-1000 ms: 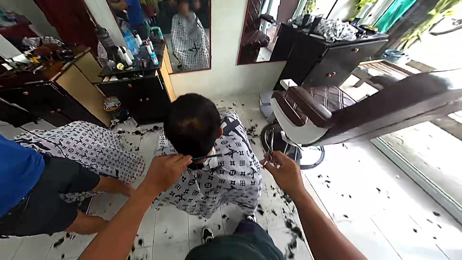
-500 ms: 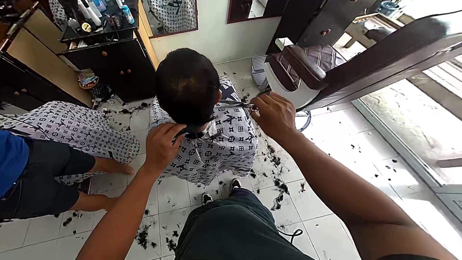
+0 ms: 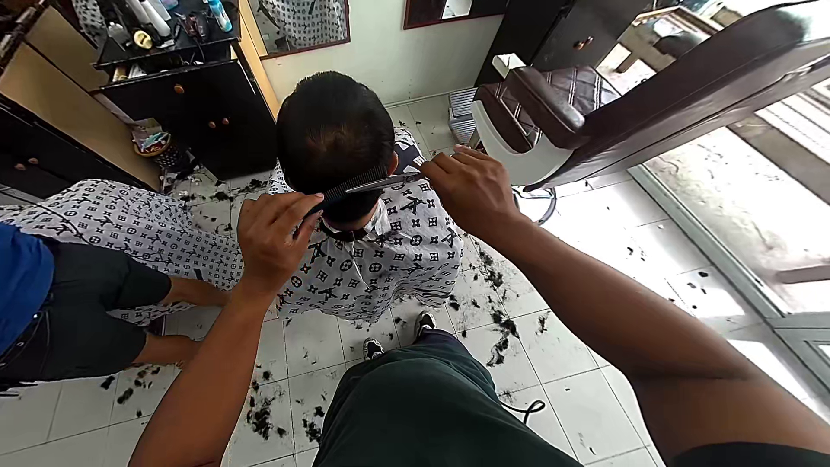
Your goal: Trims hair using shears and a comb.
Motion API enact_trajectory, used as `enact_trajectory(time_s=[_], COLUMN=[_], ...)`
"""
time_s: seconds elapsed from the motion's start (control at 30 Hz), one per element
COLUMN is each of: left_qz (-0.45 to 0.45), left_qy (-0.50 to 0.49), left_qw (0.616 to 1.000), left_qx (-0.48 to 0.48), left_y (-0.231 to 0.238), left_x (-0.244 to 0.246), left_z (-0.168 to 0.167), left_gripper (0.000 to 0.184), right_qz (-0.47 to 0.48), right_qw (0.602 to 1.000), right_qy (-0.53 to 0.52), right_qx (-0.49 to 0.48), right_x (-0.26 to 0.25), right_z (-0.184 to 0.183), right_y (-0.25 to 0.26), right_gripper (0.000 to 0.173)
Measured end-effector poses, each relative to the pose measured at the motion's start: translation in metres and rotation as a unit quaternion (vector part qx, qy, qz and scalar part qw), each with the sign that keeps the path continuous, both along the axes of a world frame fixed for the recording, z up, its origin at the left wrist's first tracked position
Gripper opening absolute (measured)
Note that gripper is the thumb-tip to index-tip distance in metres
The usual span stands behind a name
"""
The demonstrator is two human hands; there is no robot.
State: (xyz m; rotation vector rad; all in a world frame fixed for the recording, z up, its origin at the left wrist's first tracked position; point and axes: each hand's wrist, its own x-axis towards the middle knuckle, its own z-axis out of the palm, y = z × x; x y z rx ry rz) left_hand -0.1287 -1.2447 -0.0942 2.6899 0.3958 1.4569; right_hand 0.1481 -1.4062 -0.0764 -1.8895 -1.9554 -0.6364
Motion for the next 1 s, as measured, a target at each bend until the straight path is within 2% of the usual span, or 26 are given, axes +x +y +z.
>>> enact_trajectory(time_s=[0.03, 0.1, 0.17, 0.23, 0.3, 0.37, 0.43, 0.53, 0.6, 0.63, 0.7, 0.77, 0.83, 0.87, 0.93, 1.0], left_qz=[-0.005, -0.022, -0.064, -0.100, -0.112, -0.104, -0.099, -0.094, -0.079, -0.061, -0.035, -0.080, -0.120, -0.134, -0.140, -0.143], left_qy=[-0.031, -0.065, 0.024, 0.162, 0.217, 0.188, 0.118, -0.019, -0.052, -0.020, 0.146, 0.322, 0.412, 0.404, 0.328, 0.280], left_qw=[0.999, 0.989, 0.989, 0.979, 0.969, 0.976, 0.988, 0.991, 0.986, 0.990, 0.988, 0.938, 0.888, 0.891, 0.930, 0.946], left_qx=[-0.045, -0.131, -0.129, -0.068, -0.030, -0.021, -0.021, -0.088, -0.137, -0.129, -0.035, 0.100, 0.167, 0.159, 0.091, 0.083], left_y=[0.003, 0.011, 0.019, 0.030, 0.037, 0.041, 0.040, 0.044, 0.054, 0.057, 0.060, 0.064, 0.074, 0.080, 0.091, 0.105], left_x=[-0.003, -0.011, -0.018, -0.017, -0.015, -0.013, -0.011, -0.009, -0.003, -0.001, -0.002, -0.006, -0.009, -0.009, 0.003, 0.021], left_z=[0.005, 0.015, 0.015, 0.000, -0.014, -0.013, -0.001, 0.033, 0.061, 0.071, 0.081, 0.074, 0.074, 0.080, 0.105, 0.128], left_gripper=[0.022, 0.031, 0.028, 0.022, 0.020, 0.020, 0.019, 0.027, 0.031, 0.033, 0.033, 0.021, 0.025, 0.025, 0.024, 0.028], right_qz=[-0.010, -0.046, -0.074, -0.089, -0.091, -0.081, -0.075, -0.089, -0.127, -0.144, -0.181, -0.202, -0.214, -0.217, -0.226, -0.242], right_qw=[1.000, 0.997, 0.994, 0.994, 0.995, 0.996, 0.997, 0.988, 0.964, 0.954, 0.934, 0.919, 0.904, 0.896, 0.884, 0.874], right_qy=[0.025, 0.064, 0.076, 0.063, 0.030, -0.003, -0.006, 0.129, 0.233, 0.263, 0.308, 0.338, 0.368, 0.383, 0.404, 0.415], right_qx=[-0.001, -0.001, -0.007, -0.024, -0.033, -0.024, -0.014, 0.010, 0.017, 0.017, 0.019, 0.027, 0.046, 0.053, 0.069, 0.077], right_x=[0.002, 0.006, 0.010, 0.009, 0.005, 0.002, -0.003, -0.012, -0.011, -0.007, 0.006, 0.019, 0.023, 0.022, 0.013, -0.004], right_z=[0.000, 0.001, 0.000, -0.002, -0.004, -0.006, -0.009, -0.008, -0.011, -0.018, -0.035, -0.052, -0.068, -0.075, -0.089, -0.097], right_y=[-0.006, -0.017, -0.025, -0.029, -0.029, -0.026, -0.021, -0.025, -0.041, -0.051, -0.070, -0.084, -0.094, -0.097, -0.100, -0.100], right_gripper=[0.008, 0.017, 0.015, 0.011, 0.011, 0.008, 0.005, 0.013, 0.018, 0.020, 0.024, 0.026, 0.026, 0.027, 0.027, 0.026])
